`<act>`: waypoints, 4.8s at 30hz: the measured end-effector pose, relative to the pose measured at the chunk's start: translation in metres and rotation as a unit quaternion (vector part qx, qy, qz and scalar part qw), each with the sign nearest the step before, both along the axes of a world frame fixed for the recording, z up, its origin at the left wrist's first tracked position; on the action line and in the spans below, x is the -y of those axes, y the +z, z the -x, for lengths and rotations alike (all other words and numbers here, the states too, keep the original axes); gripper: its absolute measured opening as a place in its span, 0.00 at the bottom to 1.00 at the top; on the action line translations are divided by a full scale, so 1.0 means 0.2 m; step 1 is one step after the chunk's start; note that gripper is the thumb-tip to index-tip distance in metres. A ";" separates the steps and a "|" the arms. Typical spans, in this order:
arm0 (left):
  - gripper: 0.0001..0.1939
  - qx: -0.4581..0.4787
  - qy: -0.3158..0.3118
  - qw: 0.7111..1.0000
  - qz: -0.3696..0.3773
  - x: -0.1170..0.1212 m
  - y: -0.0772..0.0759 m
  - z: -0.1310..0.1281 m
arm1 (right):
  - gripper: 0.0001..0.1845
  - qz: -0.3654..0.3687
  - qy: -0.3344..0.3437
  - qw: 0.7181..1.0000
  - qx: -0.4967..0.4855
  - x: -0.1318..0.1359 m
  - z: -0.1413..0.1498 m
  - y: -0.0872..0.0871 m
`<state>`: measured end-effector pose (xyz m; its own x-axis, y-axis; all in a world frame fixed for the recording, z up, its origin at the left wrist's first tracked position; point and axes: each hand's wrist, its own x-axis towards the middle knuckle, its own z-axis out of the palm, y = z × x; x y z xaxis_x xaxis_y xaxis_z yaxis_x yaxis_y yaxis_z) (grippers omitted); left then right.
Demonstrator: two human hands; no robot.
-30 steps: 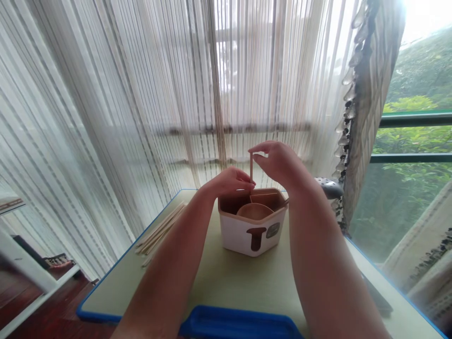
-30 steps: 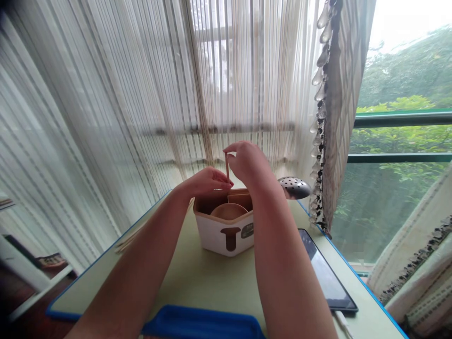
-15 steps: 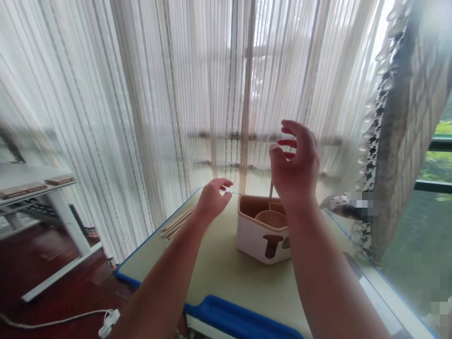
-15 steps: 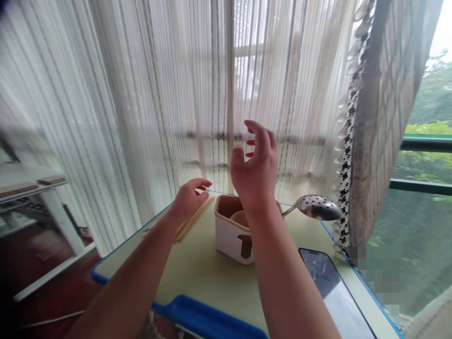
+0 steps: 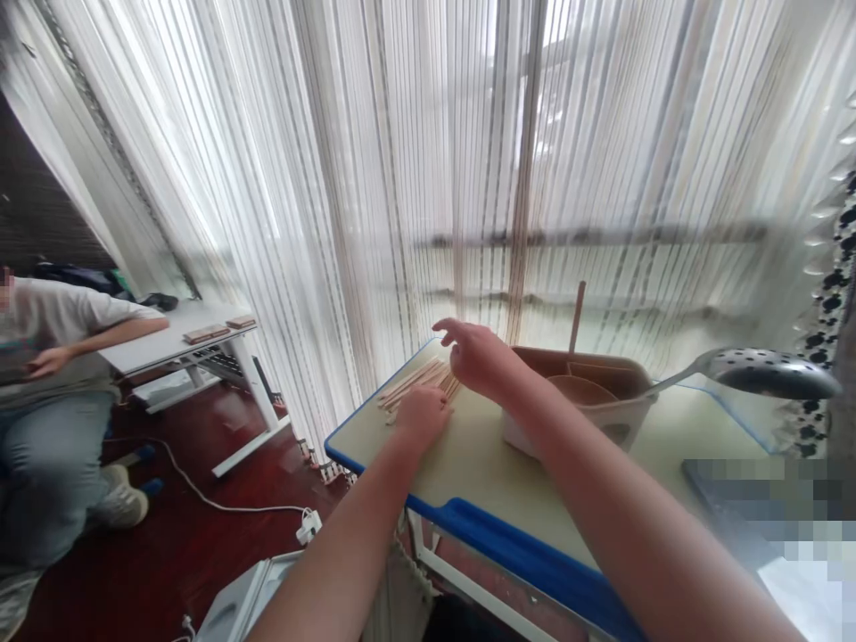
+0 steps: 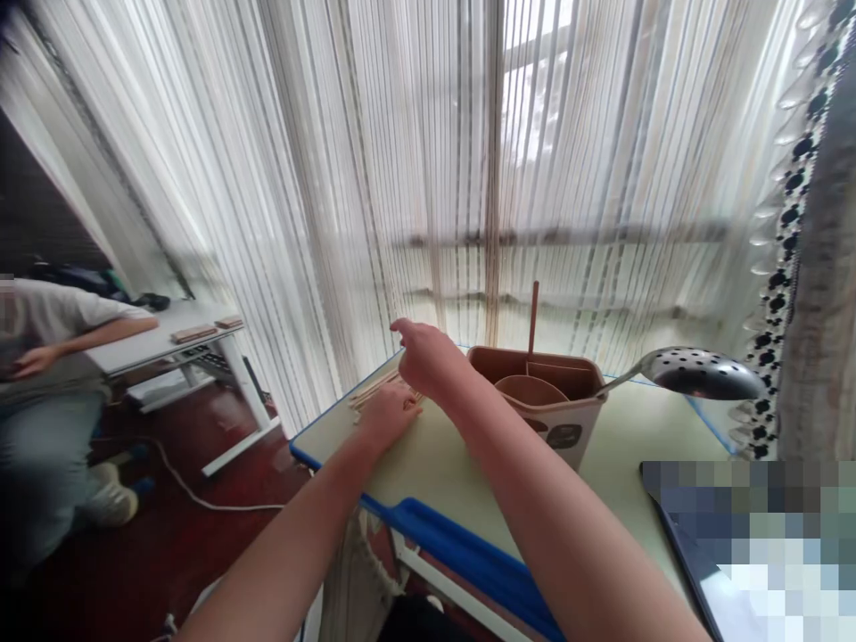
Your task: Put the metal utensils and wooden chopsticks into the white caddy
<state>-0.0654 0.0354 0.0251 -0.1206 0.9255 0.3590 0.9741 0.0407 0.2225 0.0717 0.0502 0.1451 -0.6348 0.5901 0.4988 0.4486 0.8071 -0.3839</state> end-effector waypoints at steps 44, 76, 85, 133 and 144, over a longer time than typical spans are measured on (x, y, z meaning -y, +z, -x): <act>0.16 -0.093 0.167 0.981 0.018 -0.01 -0.07 -0.11 | 0.22 -0.023 -0.093 0.980 0.174 -0.10 -0.22 0.12; 0.06 0.034 -0.001 0.934 -0.356 0.01 -0.09 -0.04 | 0.10 0.249 0.095 0.899 -0.348 -0.08 -0.18 0.16; 0.08 0.081 -0.149 0.905 -0.391 0.02 0.11 -0.20 | 0.13 0.123 0.108 0.890 -0.425 0.05 -0.35 0.30; 0.13 0.011 -0.183 0.970 -0.158 -0.35 0.48 -0.83 | 0.10 -0.005 -0.174 0.921 -0.349 -0.34 -0.77 0.26; 0.14 0.023 -0.168 0.974 -0.153 -0.31 0.48 -0.85 | 0.07 0.045 -0.159 0.927 -0.337 -0.35 -0.78 0.23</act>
